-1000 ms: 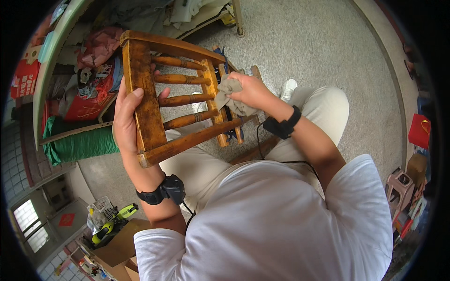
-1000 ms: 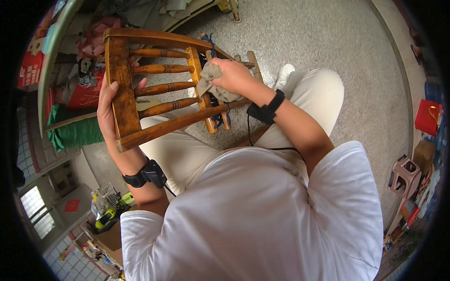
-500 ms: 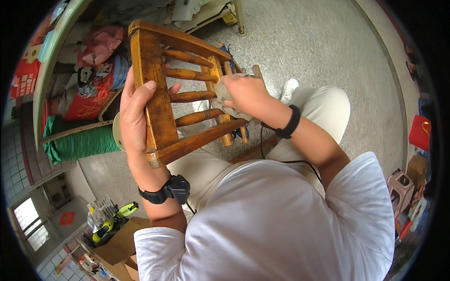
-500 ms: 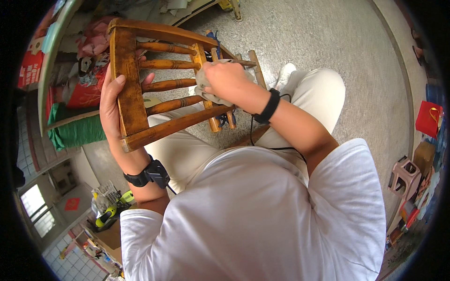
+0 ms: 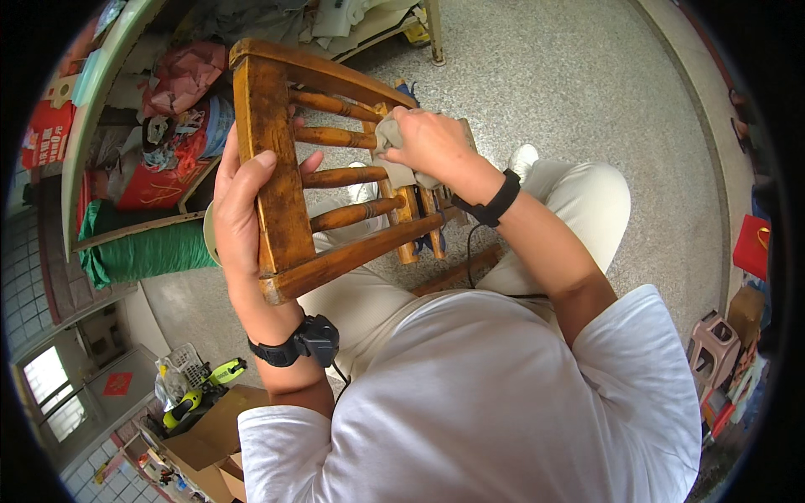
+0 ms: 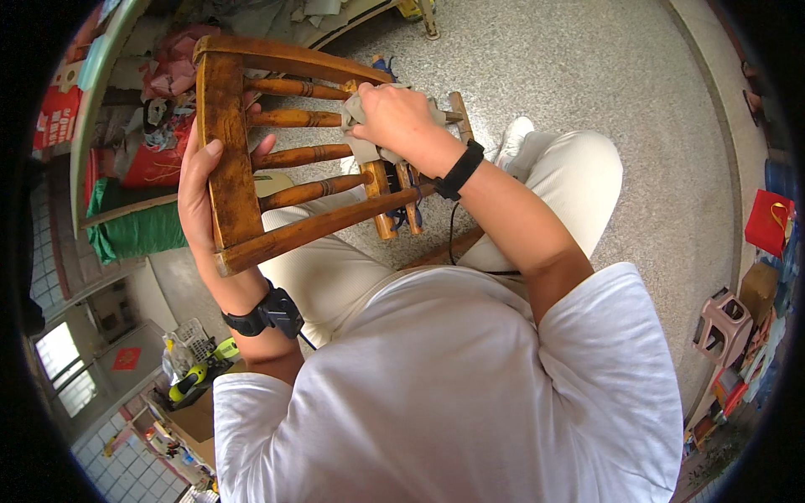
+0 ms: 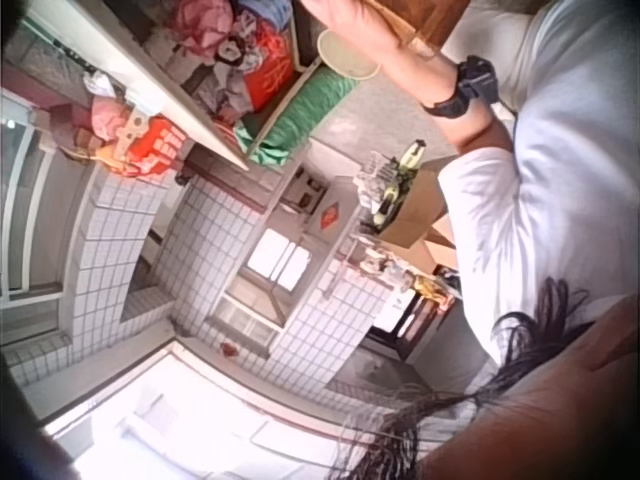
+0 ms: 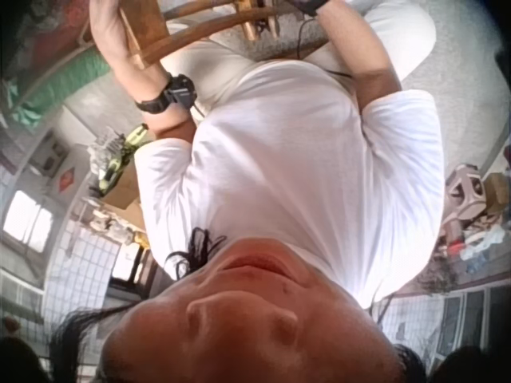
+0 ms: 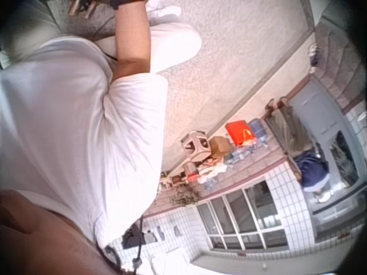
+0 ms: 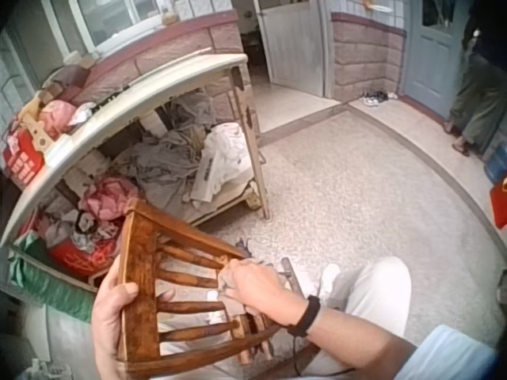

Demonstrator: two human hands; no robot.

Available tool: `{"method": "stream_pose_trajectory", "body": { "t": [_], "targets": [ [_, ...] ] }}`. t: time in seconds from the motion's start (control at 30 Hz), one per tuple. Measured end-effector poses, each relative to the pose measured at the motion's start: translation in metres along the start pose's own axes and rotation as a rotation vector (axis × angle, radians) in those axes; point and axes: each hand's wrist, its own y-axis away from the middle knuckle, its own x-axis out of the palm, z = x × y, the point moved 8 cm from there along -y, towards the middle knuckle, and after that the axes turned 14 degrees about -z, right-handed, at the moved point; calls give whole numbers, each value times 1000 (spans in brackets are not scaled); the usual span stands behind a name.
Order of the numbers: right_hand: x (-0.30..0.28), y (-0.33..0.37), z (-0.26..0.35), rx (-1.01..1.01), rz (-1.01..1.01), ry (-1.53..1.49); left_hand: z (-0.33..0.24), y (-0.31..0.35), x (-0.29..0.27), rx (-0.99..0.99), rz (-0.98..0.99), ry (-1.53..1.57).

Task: The person wipes the wooden frame and woven seat of two chairs using a cloth. They clean the first chair thoroughly, then move to a second chair with a blue woven seat and continue wiping the frame and seat.

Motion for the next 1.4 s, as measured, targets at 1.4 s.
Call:
{"method": "stream_pose_trajectory", "body": {
  "t": [1.4],
  "targets": [
    [41,-48,-52,340,209,-285,3,0,-12,12,3,-2]
  ]
}}
